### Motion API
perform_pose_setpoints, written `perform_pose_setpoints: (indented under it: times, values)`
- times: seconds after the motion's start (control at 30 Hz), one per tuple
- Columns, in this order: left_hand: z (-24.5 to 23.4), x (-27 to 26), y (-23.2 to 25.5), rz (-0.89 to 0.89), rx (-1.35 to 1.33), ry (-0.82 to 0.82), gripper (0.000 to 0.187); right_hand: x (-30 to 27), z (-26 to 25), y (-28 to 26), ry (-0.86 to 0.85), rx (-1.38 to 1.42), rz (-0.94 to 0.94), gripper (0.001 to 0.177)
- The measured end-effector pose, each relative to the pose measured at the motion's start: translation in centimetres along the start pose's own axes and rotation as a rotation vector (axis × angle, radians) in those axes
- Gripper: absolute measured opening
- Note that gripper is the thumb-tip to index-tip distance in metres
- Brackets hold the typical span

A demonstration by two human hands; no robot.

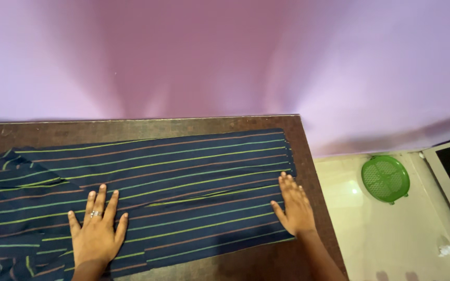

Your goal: The person folds a green shirt on a table, places it into a suitcase, and then retrieves a striped shirt from a laundry basket and folds it on the table.

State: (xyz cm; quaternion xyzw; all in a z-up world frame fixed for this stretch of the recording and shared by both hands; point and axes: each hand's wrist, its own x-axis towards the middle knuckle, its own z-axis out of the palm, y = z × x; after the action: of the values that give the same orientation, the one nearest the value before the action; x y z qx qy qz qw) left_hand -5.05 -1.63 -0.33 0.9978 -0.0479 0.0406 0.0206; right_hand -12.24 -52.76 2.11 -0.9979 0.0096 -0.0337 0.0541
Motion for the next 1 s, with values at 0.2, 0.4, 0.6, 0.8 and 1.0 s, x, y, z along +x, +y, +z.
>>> perform_pose_setpoints:
  times: [0.2,0.4,0.6,0.8,1.0]
  values:
    - [-0.6,-0.4,0.1,0.026,-0.018,0.029,0.069,0.0,0.5,-3.3,0.017,-0.111,0.241,0.074]
    - [-0.5,-0.7,0.2,0.019,-0.001,0.015,0.069,0.5,1.0,-20.6,0.031,0.189,-0.155,0.069]
    - [-0.2,-0.2,-0.2,-0.002,0.005,-0.007,0.070,3.1,1.5,-25.8,-0.142,0.367,-0.315,0.066]
    - [-0.7,-0.2,-0.1,0.014,-0.006,-0.011,0.069,4.4,0.7,-18.9,-0.089,0.207,-0.062,0.070]
    - [-1.7,-0.2,0.3,0.000,-0.004,-0.044,0.070,3.8,1.2,-10.0,-0.047,0.071,0.040,0.070]
